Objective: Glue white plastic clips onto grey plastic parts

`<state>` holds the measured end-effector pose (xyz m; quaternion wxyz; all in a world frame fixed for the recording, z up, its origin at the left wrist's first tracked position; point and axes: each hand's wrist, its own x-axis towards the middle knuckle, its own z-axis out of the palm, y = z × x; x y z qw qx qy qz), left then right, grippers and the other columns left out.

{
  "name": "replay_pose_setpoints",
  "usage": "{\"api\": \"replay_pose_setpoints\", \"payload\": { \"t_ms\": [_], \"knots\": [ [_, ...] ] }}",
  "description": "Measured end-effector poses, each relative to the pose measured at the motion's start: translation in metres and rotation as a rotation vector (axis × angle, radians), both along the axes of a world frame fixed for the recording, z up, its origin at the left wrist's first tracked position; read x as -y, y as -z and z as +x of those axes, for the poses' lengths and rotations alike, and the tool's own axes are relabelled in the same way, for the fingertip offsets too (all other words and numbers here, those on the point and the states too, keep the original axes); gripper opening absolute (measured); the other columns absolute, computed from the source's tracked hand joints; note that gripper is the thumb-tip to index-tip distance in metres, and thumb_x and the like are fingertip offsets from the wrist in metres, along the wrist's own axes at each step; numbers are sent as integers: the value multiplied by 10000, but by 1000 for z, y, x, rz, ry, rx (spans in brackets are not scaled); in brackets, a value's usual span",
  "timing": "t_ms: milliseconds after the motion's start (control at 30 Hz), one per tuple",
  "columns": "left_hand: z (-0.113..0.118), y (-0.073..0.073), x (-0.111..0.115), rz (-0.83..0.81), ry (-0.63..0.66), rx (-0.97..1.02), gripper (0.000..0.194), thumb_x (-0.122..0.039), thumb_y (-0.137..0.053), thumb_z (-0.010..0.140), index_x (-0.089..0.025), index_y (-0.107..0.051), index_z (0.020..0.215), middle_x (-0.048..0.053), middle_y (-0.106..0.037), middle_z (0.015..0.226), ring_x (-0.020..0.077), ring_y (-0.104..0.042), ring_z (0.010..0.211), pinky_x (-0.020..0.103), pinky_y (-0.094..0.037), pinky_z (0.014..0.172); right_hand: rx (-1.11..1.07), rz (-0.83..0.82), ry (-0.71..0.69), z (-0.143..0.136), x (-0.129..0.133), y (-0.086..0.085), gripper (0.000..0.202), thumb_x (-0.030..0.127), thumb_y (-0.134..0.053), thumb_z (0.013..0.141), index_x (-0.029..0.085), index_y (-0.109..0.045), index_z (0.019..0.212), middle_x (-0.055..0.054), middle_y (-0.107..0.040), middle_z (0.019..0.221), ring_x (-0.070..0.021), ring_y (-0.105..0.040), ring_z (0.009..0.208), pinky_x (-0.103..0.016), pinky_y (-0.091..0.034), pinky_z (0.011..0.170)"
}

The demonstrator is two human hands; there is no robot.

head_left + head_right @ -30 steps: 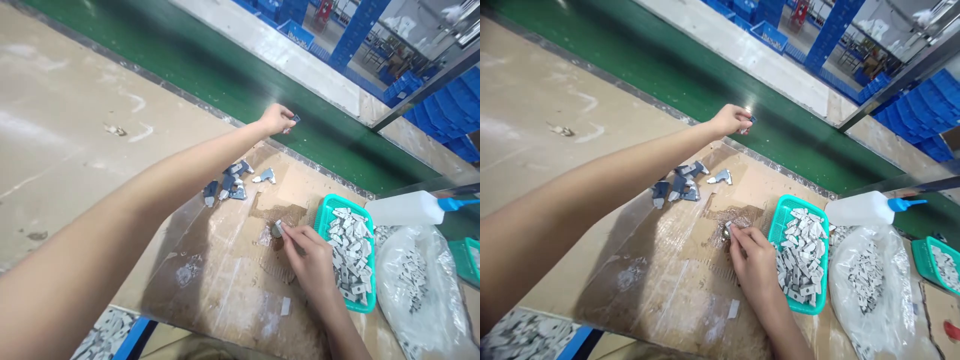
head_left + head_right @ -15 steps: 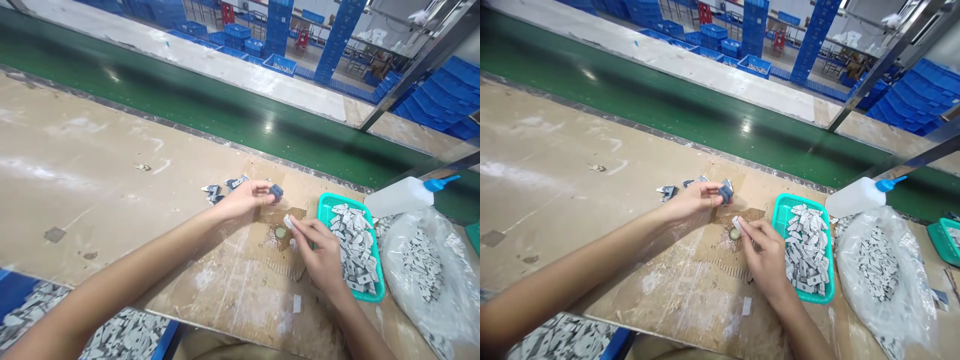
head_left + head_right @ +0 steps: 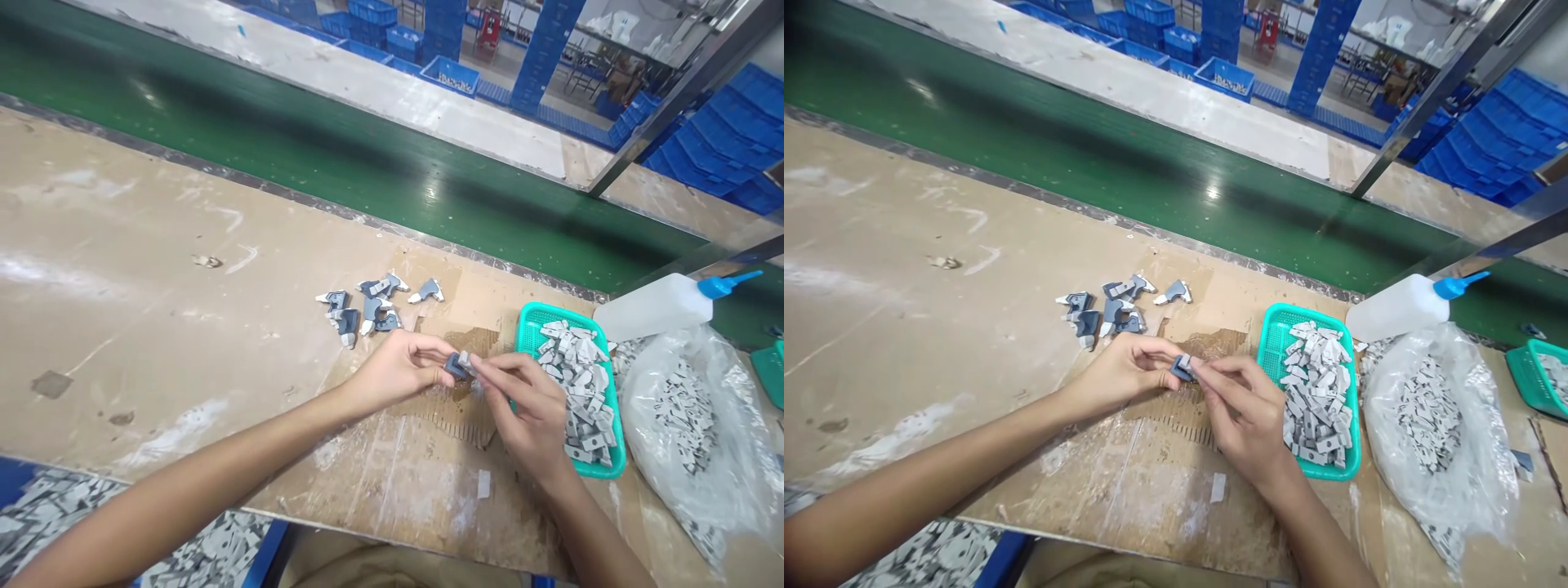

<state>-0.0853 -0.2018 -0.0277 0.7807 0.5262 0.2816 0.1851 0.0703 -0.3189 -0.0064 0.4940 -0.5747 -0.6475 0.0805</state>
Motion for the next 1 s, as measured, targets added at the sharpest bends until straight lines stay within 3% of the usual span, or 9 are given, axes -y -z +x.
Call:
{"api": "replay_pose_setpoints", "payload": {
  "t_ms": [133,333,500,667,800,867,933,1000],
  "knots": [
    [0,-2,2,-7,-18,20,177,-114,-808,609,-164,-748,767,22,-746,767,142,-696,714,223,-564,745,-1,-4,-28,0,0,-2,362,74,-565,901,265,-719,1167,-62,-679,917,-150,-662,787,-259,-560,642],
    [-2,-10,9,78,-65,-12,128,-126,-785,637,-166,-755,755,28,-732,725,181,-701,721,280,-586,767,12,-50,-63,1,1,4,445,58,-528,896,306,-683,1231,-62,-662,931,-161,-666,816,-266,-564,647],
    [-4,-7,13,205,-70,-41,137,-195,-754,702,-163,-772,834,47,-745,794,201,-706,779,295,-588,784,21,-56,-134,2,-2,13,548,3,-463,874,328,-649,1274,-45,-620,897,-144,-637,784,-258,-542,640],
    [-6,-3,12,232,-57,-72,181,-195,-718,736,-145,-777,900,61,-750,847,212,-705,812,275,-573,743,60,-83,-170,2,-5,18,544,-7,-445,870,291,-649,1276,-34,-576,857,-139,-589,762,-256,-521,656],
    [-5,4,10,188,-27,-99,205,-182,-727,731,-127,-764,925,74,-743,840,202,-693,785,272,-553,720,118,-108,-169,-1,-6,20,564,-30,-410,848,247,-645,1280,-33,-571,837,-135,-584,750,-232,-519,646],
    [-5,5,10,122,-30,-61,350,-196,-757,726,-138,-724,1070,79,-737,877,189,-691,773,266,-544,711,125,-127,-147,-3,-6,19,583,-40,-394,838,228,-628,1300,-43,-594,861,-136,-597,766,-230,-524,652],
    [-7,5,8,23,-28,24,490,-237,-788,738,-174,-652,1205,84,-726,933,186,-701,798,260,-544,719,84,-125,-89,-2,-5,15,566,-21,-407,862,231,-604,1329,-55,-617,918,-142,-615,807,-244,-533,683],
    [-9,3,5,-93,-23,101,480,-286,-804,751,-197,-636,1191,82,-719,941,196,-713,810,267,-559,725,31,-95,15,0,-3,10,501,37,-459,909,255,-596,1338,-60,-629,966,-152,-625,847,-264,-537,714]
  ]
}}
